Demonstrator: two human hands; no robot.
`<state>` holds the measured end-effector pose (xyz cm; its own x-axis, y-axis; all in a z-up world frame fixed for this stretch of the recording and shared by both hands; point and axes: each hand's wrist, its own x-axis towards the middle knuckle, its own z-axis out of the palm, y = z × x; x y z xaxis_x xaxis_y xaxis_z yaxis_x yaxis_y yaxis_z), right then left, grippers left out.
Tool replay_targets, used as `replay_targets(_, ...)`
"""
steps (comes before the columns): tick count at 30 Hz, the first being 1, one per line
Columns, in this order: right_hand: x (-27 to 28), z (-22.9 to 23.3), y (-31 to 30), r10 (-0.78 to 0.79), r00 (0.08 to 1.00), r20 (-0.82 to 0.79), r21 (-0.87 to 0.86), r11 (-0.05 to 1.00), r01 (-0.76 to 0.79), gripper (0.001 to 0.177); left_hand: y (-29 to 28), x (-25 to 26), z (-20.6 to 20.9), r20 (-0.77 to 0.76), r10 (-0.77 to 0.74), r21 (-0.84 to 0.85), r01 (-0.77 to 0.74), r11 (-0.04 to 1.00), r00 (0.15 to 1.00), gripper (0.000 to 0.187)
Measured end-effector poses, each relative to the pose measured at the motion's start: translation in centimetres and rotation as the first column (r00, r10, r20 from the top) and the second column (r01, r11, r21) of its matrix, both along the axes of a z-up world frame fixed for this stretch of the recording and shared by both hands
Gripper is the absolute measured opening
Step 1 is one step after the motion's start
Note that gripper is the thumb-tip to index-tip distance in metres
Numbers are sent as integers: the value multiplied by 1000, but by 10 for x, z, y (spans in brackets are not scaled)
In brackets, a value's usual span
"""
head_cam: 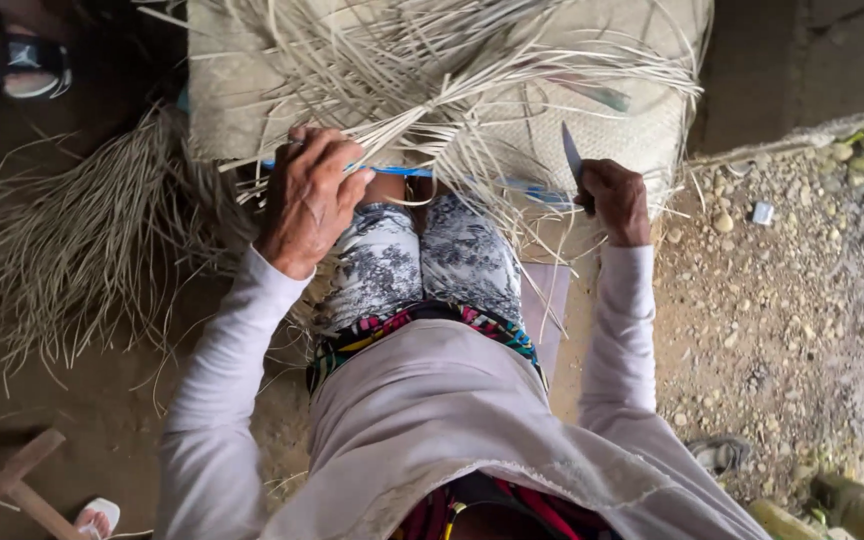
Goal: Weaving and braiding long natural fibers together by hand to create a mat or bundle.
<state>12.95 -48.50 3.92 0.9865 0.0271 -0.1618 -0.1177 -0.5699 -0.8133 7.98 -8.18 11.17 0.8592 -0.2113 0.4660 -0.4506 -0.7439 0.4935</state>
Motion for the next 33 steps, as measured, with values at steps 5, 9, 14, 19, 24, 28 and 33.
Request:
replay_targets(5,28,-11,-13,-65,998,8,-120,991,66,20,-1,0,-4,11,51,110,-52,993,999,17)
replay_targets(9,61,-45,-21,-84,996,-27,-127,989,80,20,2,-1,-6,2,61,166,-61,984,998,16)
replay_targets(14,78,-48,-15,-64,998,-26,-136,989,60,19,3,-4,-16,-29,102,162,-96,982,994,15)
replay_targets(19,104,-81,-26,-71,997,11,-166,984,71,19,2,-5,-19,-33,124,181,-116,977,992,15)
replay_targets(24,123,-89,-21,-87,995,58,-192,977,97,19,2,-4,-15,-23,134,189,-127,974,991,16)
replay_targets(28,130,-82,-8,-9,982,191,-184,982,45,15,-2,-6,-7,-28,132,177,-125,976,991,13)
replay_targets(33,145,-76,7,47,942,332,-202,979,22,13,-3,-6,-4,-21,145,211,-137,968,989,19)
